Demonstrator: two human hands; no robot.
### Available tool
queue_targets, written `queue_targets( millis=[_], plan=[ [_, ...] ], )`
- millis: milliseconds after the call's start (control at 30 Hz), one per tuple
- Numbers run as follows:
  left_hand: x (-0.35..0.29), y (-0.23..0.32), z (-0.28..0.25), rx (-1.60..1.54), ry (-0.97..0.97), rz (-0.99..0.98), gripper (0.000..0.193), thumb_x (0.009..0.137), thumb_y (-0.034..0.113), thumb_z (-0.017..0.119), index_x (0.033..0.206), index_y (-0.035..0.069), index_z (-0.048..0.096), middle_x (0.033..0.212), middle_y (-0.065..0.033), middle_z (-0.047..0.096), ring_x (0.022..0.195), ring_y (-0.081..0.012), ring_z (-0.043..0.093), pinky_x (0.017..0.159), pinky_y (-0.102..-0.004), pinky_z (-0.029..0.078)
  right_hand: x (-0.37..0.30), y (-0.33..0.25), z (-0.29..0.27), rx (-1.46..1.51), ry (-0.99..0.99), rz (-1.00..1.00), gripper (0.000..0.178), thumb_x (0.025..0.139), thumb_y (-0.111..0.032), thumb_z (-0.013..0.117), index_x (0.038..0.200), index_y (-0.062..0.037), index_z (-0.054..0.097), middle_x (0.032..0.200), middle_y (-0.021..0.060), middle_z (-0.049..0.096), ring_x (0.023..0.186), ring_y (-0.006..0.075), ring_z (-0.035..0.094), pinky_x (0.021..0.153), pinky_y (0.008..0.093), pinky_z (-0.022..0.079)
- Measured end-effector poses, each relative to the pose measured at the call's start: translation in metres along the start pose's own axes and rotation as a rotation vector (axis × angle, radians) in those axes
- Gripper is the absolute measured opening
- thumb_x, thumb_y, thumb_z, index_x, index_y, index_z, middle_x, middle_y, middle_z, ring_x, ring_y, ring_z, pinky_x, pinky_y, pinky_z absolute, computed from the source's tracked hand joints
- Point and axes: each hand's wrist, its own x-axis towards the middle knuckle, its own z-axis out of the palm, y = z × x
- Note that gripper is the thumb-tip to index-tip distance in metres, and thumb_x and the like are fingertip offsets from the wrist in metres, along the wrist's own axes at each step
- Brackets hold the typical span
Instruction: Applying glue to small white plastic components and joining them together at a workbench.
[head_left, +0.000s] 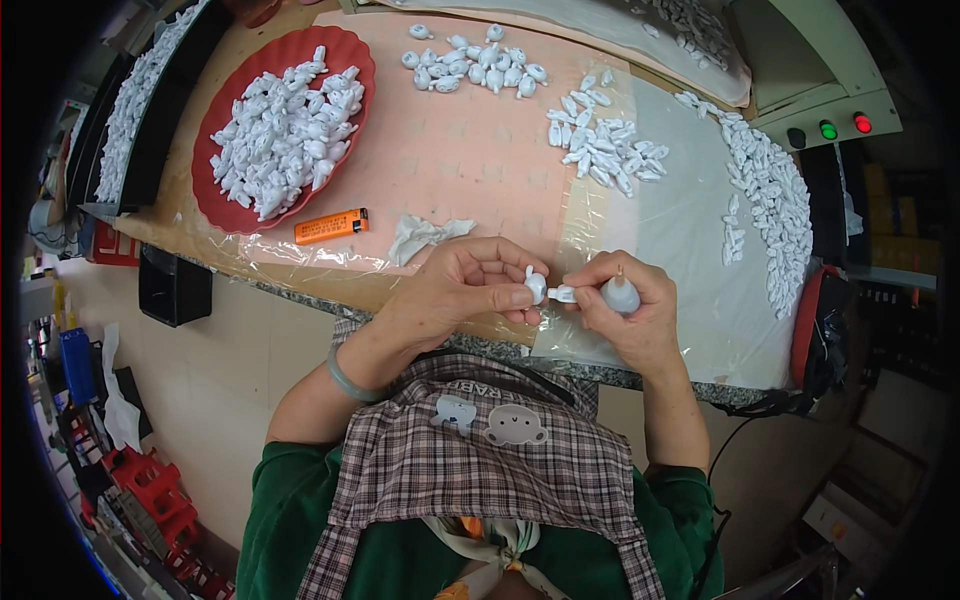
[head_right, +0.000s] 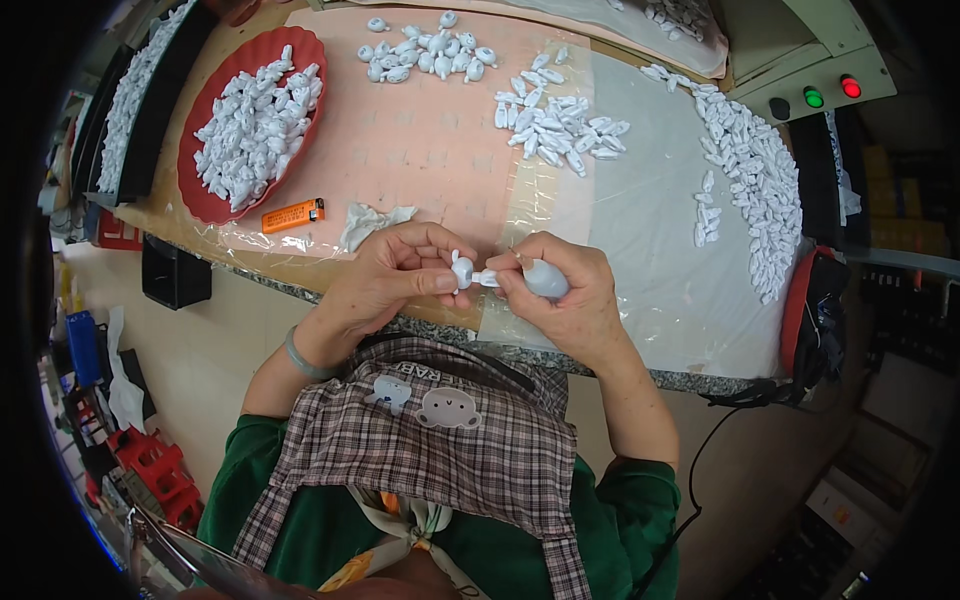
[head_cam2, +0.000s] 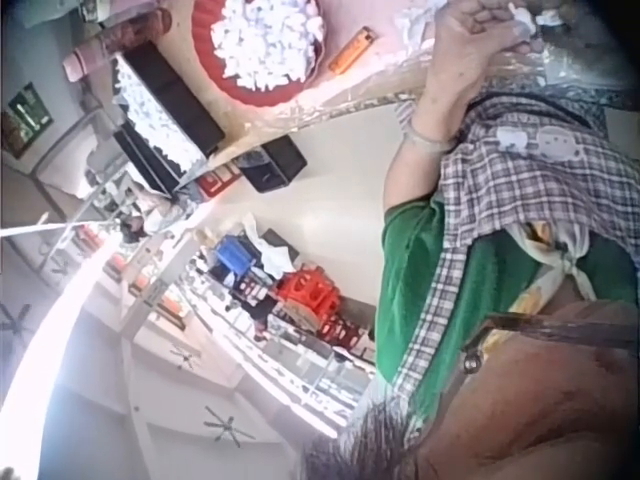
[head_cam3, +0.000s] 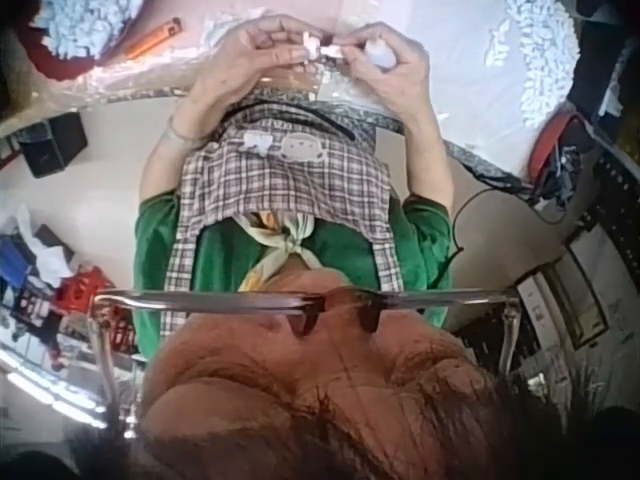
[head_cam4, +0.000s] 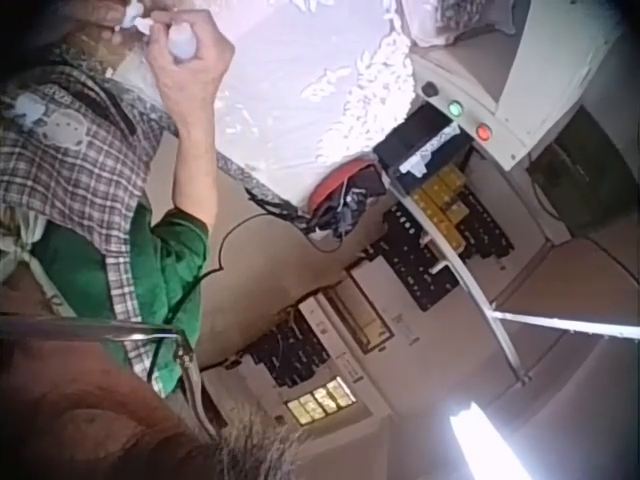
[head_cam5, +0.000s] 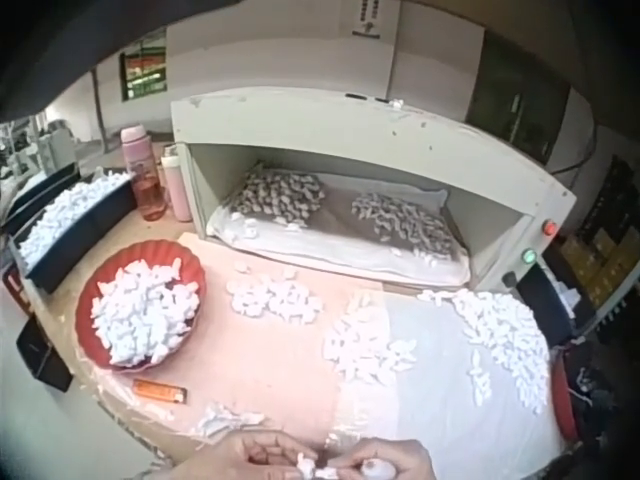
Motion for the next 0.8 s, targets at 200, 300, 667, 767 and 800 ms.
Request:
queue_targets(
  millis=[200,300,667,767,800],
  plan=[
    [0.0,0.001,0.0,0.022,-0.011,-0.028,0.022,0.084,0.002,0.066,0.105,-0.003,0.061,0.088,-0.0089,0.066,0.078,-0.0161,0.066,0.073,-0.0265,0.055,0.001,0.0,0.001,-0.137,-0.002,-0.076,0.007,0.078,0.0,0.069,0.081,-0.0002,0.063,0.076,0.0083,0.068,0.069,0.0153,0.067,0.062,0.0255,0.051],
    [0.0,0.0,0.0,0.059,-0.003,-0.005,0.021,0.083,0.001,0.067,0.103,-0.004,0.061,0.089,-0.0093,0.066,0.077,-0.0157,0.066,0.072,-0.0266,0.055,0.0,0.002,0.001,-0.16,-0.031,-0.112,0.008,0.077,0.0,0.07,0.081,-0.0006,0.063,0.077,0.0088,0.069,0.07,0.0171,0.068,0.063,0.0261,0.051],
    [-0.002,0.0,0.002,0.088,0.003,0.002,0.022,0.08,-0.003,0.068,0.101,-0.005,0.061,0.087,-0.011,0.067,0.077,-0.016,0.067,0.071,-0.0266,0.056,-0.009,0.009,0.013,0.055,0.002,0.012,0.005,0.083,0.003,0.064,0.087,0.0018,0.063,0.079,0.008,0.065,0.057,0.0096,0.058,0.05,0.0212,0.044],
    [-0.002,0.001,0.002,0.1,0.017,0.012,0.023,0.08,-0.004,0.068,0.101,-0.005,0.062,0.089,-0.0117,0.066,0.079,-0.0168,0.067,0.071,-0.0265,0.057,-0.012,0.009,0.014,0.28,0.012,0.149,0.007,0.084,0.003,0.063,0.091,0.0018,0.061,0.08,0.0097,0.064,0.058,0.0101,0.058,0.05,0.0209,0.045],
    [-0.002,0.001,0.003,0.102,0.015,0.01,0.023,0.08,-0.004,0.068,0.101,-0.005,0.062,0.089,-0.0117,0.066,0.079,-0.0168,0.067,0.071,-0.0265,0.057,-0.012,0.01,0.014,0.423,0.011,0.216,0.008,0.084,0.003,0.062,0.093,0.0018,0.061,0.081,0.0103,0.063,0.059,0.0101,0.058,0.05,0.0207,0.045]
  ],
)
